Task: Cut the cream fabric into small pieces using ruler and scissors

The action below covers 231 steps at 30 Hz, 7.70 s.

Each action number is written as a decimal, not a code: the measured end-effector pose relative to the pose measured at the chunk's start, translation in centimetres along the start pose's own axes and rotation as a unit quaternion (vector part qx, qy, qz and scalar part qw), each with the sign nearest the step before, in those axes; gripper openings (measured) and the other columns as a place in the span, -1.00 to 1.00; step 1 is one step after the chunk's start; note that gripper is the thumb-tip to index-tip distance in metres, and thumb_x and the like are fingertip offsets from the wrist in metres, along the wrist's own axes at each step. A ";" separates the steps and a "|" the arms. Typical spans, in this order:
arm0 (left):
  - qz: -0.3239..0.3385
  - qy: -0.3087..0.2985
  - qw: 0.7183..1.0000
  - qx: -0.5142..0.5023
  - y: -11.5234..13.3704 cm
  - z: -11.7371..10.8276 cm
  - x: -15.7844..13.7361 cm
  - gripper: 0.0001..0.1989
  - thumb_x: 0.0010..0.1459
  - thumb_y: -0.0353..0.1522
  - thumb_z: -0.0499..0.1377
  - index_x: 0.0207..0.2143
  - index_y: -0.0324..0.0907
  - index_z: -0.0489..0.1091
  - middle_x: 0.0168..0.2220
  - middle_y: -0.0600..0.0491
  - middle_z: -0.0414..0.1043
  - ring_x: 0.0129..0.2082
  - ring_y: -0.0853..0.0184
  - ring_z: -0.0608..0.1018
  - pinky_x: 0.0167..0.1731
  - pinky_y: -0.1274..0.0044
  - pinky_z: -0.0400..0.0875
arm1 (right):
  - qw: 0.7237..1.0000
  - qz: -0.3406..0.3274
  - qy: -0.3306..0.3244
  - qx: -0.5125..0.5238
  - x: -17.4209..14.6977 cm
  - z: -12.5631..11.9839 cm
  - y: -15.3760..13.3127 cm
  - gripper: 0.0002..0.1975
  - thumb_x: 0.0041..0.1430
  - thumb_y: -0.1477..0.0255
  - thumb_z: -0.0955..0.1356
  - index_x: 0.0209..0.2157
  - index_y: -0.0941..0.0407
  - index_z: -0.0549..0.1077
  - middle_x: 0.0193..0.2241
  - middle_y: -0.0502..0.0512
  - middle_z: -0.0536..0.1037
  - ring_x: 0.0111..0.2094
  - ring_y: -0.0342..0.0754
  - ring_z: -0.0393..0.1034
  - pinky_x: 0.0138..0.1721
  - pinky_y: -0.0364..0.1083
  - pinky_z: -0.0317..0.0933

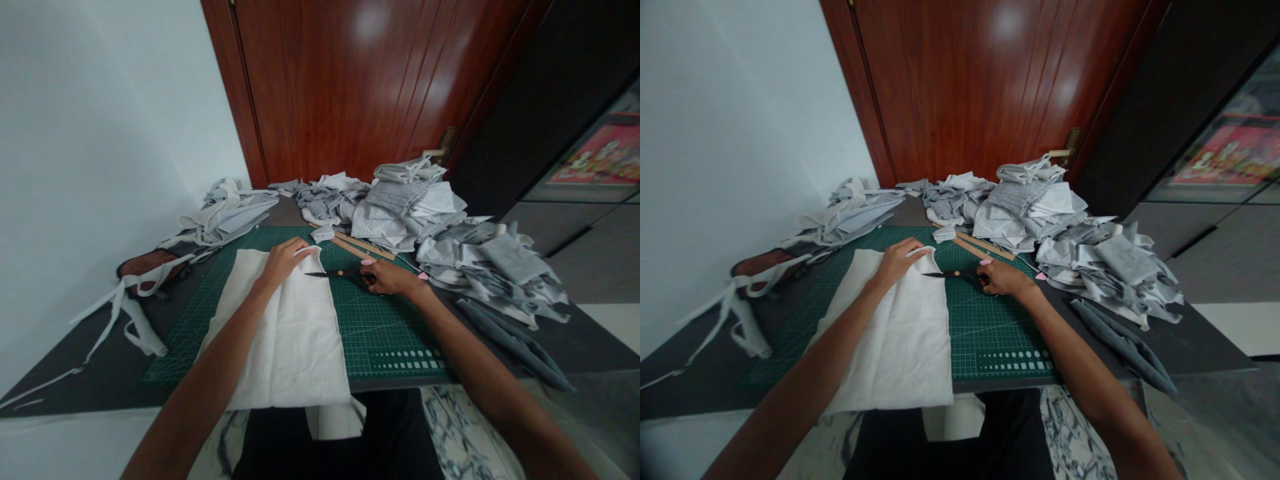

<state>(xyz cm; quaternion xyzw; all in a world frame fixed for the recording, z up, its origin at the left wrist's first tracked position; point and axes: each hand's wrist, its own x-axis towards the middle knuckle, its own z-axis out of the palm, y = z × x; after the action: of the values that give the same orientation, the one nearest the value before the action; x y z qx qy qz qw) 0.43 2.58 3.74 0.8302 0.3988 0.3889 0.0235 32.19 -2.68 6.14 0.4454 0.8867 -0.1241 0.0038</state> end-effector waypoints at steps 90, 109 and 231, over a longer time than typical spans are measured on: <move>0.061 0.020 0.998 0.003 1.1 1.0 0.2 -0.61 0.42 -0.05 0.09 -0.22 -0.15 0.50 -0.26 0.05 0.58 -0.27 0.31 0.60 -0.27 0.53 0.36 | 0.997 0.014 -0.053 0.045 0.9 0.8 -0.5 -0.88 0.04 0.41 0.43 -0.38 0.11 0.42 -0.41 0.02 0.49 -0.38 -0.08 0.33 -0.39 -0.15 0.08; 0.059 -0.006 0.998 -0.015 0.6 1.1 0.6 -0.67 0.44 -0.12 0.10 -0.23 -0.16 0.47 -0.25 -0.01 0.55 -0.18 0.20 0.56 -0.10 0.39 0.41 | 0.997 0.035 -0.051 0.048 2.4 0.5 -2.9 -0.84 0.07 0.37 0.44 -0.32 0.12 0.45 -0.40 0.03 0.55 -0.40 -0.09 0.36 -0.41 -0.15 0.08; 0.075 0.041 0.994 -0.071 1.3 0.8 0.5 -0.63 0.39 -0.05 0.14 -0.29 -0.15 0.42 -0.31 0.02 0.50 -0.24 0.25 0.54 -0.17 0.46 0.41 | 0.998 0.052 0.019 0.012 0.6 1.3 -4.2 -0.91 0.06 0.43 0.40 -0.35 0.13 0.50 -0.38 0.10 0.62 -0.41 -0.07 0.40 -0.43 -0.13 0.04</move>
<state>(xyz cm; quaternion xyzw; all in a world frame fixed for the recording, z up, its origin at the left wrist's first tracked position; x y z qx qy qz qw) 2.04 2.24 3.92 0.8375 0.3069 0.4506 0.0370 28.35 -4.93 5.75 0.4935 0.8606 -0.1255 -0.0117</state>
